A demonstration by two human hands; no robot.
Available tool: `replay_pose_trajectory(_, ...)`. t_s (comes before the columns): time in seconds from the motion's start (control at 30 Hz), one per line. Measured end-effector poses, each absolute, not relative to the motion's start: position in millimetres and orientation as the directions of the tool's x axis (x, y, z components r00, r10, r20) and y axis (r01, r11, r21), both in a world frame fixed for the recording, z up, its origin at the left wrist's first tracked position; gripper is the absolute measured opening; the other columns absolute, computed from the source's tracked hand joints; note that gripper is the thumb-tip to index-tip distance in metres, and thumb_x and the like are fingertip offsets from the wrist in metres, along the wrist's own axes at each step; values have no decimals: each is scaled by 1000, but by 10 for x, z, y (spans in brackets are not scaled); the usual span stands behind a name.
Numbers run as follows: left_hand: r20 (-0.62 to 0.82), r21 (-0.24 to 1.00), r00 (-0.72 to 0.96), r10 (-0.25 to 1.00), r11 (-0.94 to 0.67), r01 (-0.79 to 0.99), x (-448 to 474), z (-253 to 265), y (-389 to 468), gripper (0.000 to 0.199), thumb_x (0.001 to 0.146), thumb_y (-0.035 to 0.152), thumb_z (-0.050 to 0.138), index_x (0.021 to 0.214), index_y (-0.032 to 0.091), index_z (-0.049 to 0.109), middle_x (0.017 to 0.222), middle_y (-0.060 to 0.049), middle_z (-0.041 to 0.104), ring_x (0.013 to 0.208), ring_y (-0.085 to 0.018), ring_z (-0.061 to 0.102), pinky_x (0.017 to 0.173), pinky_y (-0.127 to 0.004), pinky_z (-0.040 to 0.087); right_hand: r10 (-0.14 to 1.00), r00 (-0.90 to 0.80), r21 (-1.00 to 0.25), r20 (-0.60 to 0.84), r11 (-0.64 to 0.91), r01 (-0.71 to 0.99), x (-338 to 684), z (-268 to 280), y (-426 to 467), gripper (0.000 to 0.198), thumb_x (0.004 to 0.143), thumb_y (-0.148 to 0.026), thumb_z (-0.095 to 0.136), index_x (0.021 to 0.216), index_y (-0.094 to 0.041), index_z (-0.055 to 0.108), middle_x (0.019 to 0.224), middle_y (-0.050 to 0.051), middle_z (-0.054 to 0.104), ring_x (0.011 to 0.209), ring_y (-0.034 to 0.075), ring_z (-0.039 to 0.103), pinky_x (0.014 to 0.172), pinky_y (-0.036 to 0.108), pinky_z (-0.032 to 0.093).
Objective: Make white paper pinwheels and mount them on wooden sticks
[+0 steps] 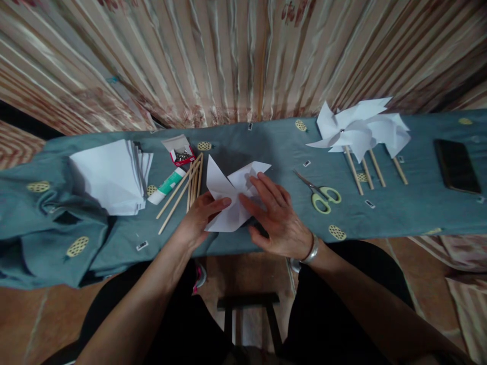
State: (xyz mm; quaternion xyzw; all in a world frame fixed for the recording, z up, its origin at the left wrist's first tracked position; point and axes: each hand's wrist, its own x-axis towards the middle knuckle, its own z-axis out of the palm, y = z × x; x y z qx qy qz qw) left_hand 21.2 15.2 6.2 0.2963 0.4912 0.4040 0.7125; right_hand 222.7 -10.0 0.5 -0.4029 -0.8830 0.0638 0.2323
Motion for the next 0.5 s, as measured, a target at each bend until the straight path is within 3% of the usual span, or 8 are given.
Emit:
replay_pose_trajectory(0.17, -395, 858, 206, 895, 440, -265, 205, 87, 185, 38, 58, 27, 84, 93, 16, 73, 92, -9, 78, 89, -32, 73, 81, -43, 59, 742, -569, -293, 354, 666, 686, 2264, 56, -102, 59, 85, -31, 54, 142, -21, 45, 164, 11, 21, 153, 35, 12, 115, 56, 26)
replay_pose_trajectory(0.4, -408, 863, 178, 895, 442, -244, 269, 99, 150, 40, 52, 22, 89, 89, 16, 74, 92, -7, 78, 87, -28, 73, 80, -39, 59, 743, -559, -301, 369, 665, 684, 2304, 74, -74, 52, 87, -29, 51, 138, -21, 50, 165, 11, 20, 152, 36, 12, 114, 58, 27)
replay_pose_trajectory(0.5, -350, 900, 140, 926, 374, -225, 301, 58, 143, 40, 53, 23, 89, 90, 17, 75, 94, -7, 78, 90, -29, 73, 83, -40, 58, 745, -557, -304, 367, 662, 685, 2313, 78, -63, 50, 87, -28, 51, 137, -22, 52, 164, 10, 22, 152, 36, 13, 113, 60, 28)
